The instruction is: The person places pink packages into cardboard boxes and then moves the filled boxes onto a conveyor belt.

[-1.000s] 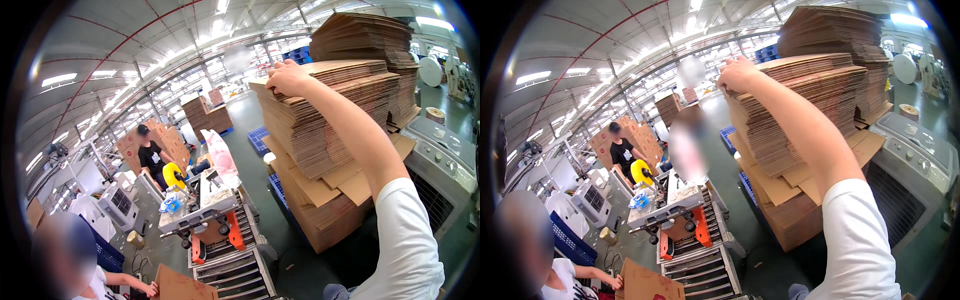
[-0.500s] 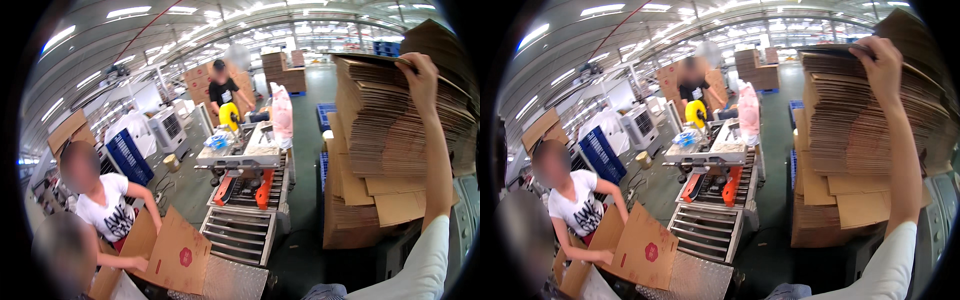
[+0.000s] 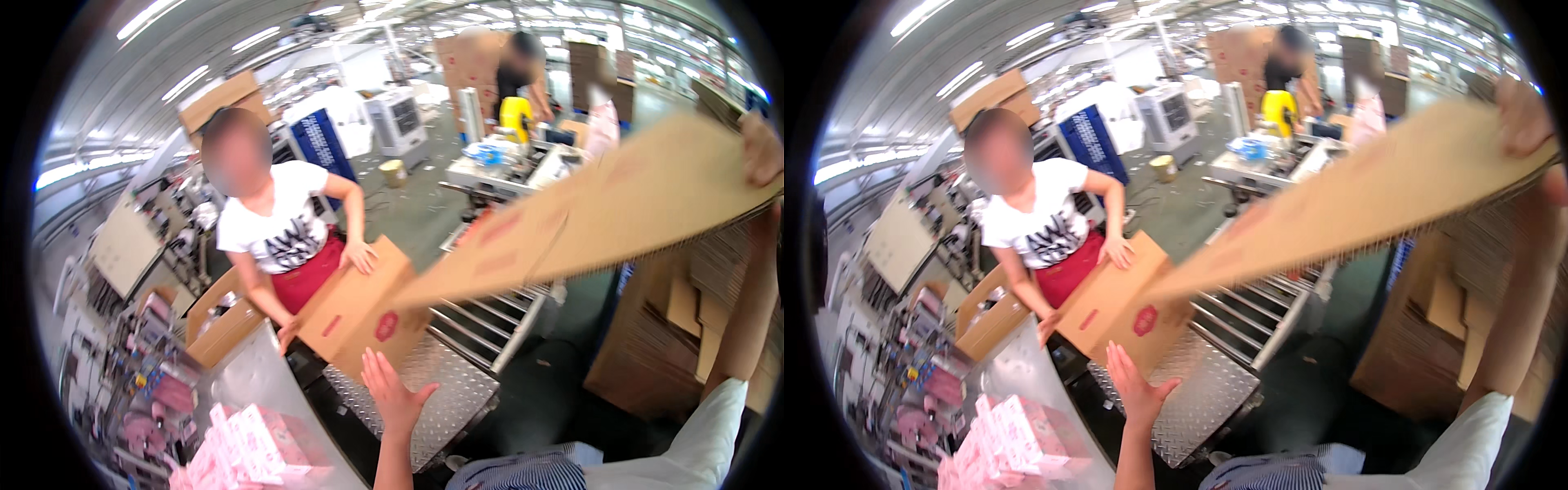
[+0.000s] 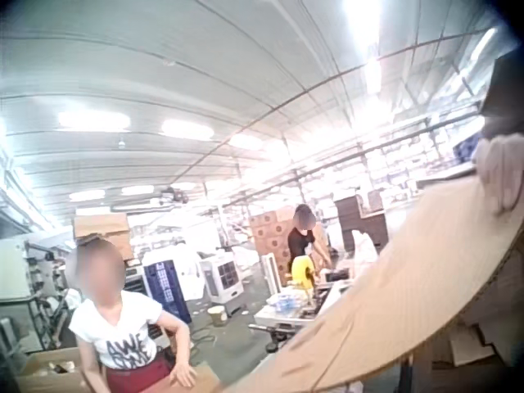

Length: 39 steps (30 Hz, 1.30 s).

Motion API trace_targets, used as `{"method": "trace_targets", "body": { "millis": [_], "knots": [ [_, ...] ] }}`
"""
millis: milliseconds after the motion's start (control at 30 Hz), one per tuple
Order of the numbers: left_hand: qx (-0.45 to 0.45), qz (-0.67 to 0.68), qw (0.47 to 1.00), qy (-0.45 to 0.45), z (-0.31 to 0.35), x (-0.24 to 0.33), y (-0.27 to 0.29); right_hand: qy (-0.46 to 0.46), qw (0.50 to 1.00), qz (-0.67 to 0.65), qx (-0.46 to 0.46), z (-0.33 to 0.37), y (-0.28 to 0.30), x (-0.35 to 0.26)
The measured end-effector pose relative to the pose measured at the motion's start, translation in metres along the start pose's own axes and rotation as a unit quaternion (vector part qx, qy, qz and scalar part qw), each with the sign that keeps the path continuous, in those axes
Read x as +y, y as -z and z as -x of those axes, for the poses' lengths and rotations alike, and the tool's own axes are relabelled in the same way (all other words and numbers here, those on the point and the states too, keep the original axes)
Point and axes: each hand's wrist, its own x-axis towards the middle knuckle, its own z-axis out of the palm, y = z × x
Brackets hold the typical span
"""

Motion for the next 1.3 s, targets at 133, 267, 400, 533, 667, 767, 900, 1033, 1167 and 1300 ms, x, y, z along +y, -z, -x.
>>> {"method": "trace_targets", "body": {
  "millis": [133, 267, 400, 533, 667, 767, 900, 1033, 1167, 1300],
  "knots": [
    [0.167, -0.069, 0.975, 0.129, 0.026, -0.075, 0.04, -0.287, 0.916, -0.253, 0.119, 0.06, -0.163, 0.049],
    [0.126, -0.224, 0.962, 0.093, 0.015, -0.117, 0.081, -0.374, 0.844, -0.35, 0.157, 0.127, -0.261, 0.082],
    [-0.004, -0.12, 0.992, 0.034, 0.046, -0.166, 0.045, -0.506, 0.862, 0.006, 0.03, 0.203, -0.355, 0.118],
    [-0.039, -0.133, 0.988, 0.074, 0.047, -0.162, 0.013, -0.316, 0.884, 0.277, -0.206, 0.202, -0.437, 0.05],
    [-0.052, -0.201, 0.977, 0.054, 0.037, -0.151, 0.013, -0.219, 0.9, 0.088, -0.366, 0.179, -0.499, -0.028],
    [-0.065, -0.212, 0.975, 0.006, 0.053, -0.149, 0.031, -0.263, 0.859, -0.005, -0.439, 0.159, -0.51, -0.021],
    [-0.045, -0.161, 0.986, 0.01, 0.08, -0.137, 0.028, -0.218, 0.833, -0.027, -0.507, 0.157, -0.521, 0.002],
    [0.004, -0.128, 0.992, 0.012, 0.093, -0.128, 0.026, -0.153, 0.872, -0.012, -0.464, 0.147, -0.511, 0.013],
    [-0.317, -0.07, 0.935, 0.142, 0.088, -0.115, 0.042, -0.285, 0.85, 0.277, -0.345, 0.171, -0.463, 0.069],
    [-0.177, 0.006, 0.983, -0.046, 0.038, -0.103, 0.03, -0.344, 0.703, 0.351, -0.514, 0.242, -0.417, 0.116]
  ]
}}
